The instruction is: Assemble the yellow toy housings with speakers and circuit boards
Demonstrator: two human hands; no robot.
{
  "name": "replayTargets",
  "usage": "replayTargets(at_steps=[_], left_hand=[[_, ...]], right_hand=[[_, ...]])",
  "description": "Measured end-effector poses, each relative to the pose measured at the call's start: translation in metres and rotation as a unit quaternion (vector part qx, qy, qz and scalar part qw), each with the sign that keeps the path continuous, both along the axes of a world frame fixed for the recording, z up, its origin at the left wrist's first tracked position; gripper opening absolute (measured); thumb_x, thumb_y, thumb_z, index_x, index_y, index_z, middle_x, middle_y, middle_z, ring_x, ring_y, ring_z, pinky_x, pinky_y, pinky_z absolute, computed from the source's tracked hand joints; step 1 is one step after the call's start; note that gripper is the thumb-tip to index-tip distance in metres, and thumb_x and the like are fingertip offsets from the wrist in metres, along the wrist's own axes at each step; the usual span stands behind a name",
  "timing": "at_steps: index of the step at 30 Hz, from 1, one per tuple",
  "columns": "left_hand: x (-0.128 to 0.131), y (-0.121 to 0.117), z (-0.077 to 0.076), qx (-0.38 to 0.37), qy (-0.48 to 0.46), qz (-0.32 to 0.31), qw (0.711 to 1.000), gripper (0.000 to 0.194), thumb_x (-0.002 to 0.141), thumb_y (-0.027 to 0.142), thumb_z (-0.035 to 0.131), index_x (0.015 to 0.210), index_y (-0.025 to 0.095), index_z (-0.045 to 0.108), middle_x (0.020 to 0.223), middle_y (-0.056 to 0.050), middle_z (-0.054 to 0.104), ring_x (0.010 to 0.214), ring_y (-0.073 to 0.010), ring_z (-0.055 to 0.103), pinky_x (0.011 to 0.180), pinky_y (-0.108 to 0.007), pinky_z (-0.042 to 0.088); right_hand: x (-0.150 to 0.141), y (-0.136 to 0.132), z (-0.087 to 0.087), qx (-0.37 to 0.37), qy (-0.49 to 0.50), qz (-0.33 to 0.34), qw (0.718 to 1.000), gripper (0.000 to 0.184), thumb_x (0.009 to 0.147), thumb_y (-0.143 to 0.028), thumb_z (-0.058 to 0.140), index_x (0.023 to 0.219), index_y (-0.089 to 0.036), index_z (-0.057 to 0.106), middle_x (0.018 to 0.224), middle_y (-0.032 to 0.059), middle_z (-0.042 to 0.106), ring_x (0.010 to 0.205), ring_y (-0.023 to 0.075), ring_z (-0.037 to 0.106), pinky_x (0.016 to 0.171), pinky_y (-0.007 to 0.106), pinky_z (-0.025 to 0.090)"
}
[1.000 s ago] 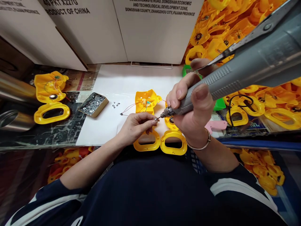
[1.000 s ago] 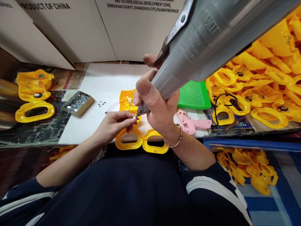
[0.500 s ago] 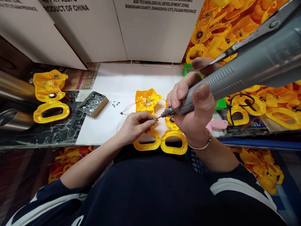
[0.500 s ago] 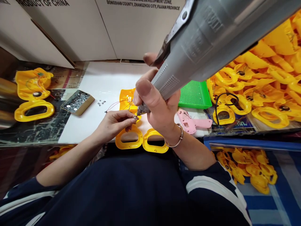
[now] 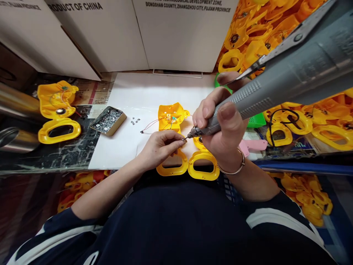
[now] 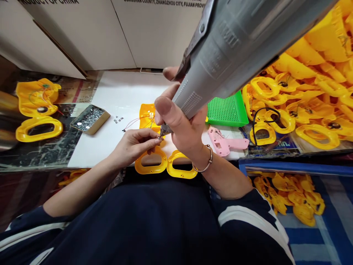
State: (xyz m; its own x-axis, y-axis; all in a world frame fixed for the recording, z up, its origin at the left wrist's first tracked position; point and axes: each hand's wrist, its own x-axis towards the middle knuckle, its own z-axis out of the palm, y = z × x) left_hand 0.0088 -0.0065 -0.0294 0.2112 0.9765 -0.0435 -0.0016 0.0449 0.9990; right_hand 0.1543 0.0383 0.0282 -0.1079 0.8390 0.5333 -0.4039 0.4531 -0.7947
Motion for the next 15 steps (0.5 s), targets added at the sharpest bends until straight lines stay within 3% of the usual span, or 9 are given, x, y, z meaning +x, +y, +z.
replayTargets(at_steps=[7, 15], left_hand=[[0.0000, 0.0004, 0.0026, 0.053, 0.057, -0.003, 0.997, 0.014, 0.081, 0.030, 0.071, 0.079, 0.016, 0.071, 0.066, -0.002, 0.065, 0.054, -0.0103, 0.054, 0.051, -0.022, 0.045], [0.0051, 0.0005, -0.0024, 0.107, 0.108, 0.004, 0.988, 0.018, 0.085, 0.031, 0.068, 0.092, 0.016, 0.076, 0.076, -0.005, 0.070, 0.059, -0.0114, 0.054, 0.055, -0.023, 0.044]], right_hand=[[-0.0015, 0.0059, -0.0077, 0.019, -0.003, -0.010, 1.000, 0.039, 0.076, -0.055, 0.069, 0.103, -0.033, 0.051, 0.064, -0.0082, 0.052, 0.044, 0.0104, 0.047, 0.042, 0.026, 0.036], [0.0055, -0.0001, -0.0011, -0.003, 0.009, -0.024, 1.000, 0.034, 0.075, -0.048, 0.072, 0.100, -0.032, 0.054, 0.064, -0.0084, 0.050, 0.044, 0.0098, 0.044, 0.046, 0.027, 0.038]])
